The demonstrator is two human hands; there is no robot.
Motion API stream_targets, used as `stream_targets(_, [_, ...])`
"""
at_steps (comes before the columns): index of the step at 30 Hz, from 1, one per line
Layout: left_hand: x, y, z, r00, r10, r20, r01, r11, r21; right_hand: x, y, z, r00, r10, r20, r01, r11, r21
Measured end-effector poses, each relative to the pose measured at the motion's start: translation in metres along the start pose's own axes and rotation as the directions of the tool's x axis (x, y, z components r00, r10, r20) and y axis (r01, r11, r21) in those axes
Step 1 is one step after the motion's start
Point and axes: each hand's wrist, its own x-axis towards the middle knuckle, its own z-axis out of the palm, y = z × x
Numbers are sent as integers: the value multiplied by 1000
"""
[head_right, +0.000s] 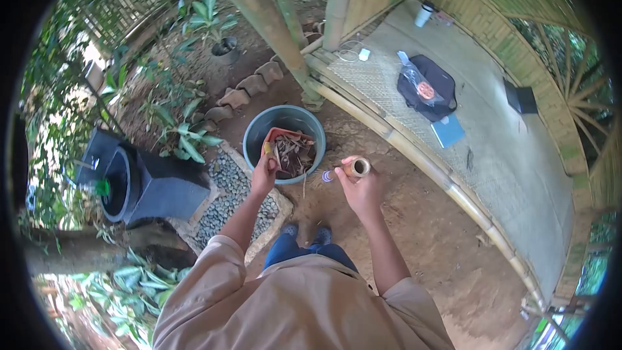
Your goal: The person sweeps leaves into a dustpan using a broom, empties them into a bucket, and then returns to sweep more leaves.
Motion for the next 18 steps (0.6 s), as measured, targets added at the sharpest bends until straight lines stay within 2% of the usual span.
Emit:
stream_targets(3, [2, -5, 6, 994, -93, -65, 97, 992, 74, -3, 3, 9, 998, -42, -43, 41, 999, -31])
stream_targets(4, [2, -3, 7, 973, -207, -106, 207, 978, -2, -3, 4, 11, 997, -62, -53, 61, 998, -20])
stream_targets(7, [10, -9, 3, 973, -172, -152, 176, 984, 11, -5, -7, 19, 995, 34, -93, -30, 998, 54])
stream_targets(11, [26, -19, -12, 963, -171, -209, 161, 985, -65, -7, -19, 28, 979, 61, -192, -37, 991, 127])
stream_targets(16, [49, -11, -49, 993, -12, -120, 9, 1000, -22, -8, -31, 39, 970, 67, -236, -41, 993, 113])
stream_targets(18, [56, -6, -63, 994, 68, -90, -67, 998, 9, -8, -34, 41, 966, 43, -255, -36, 999, 31])
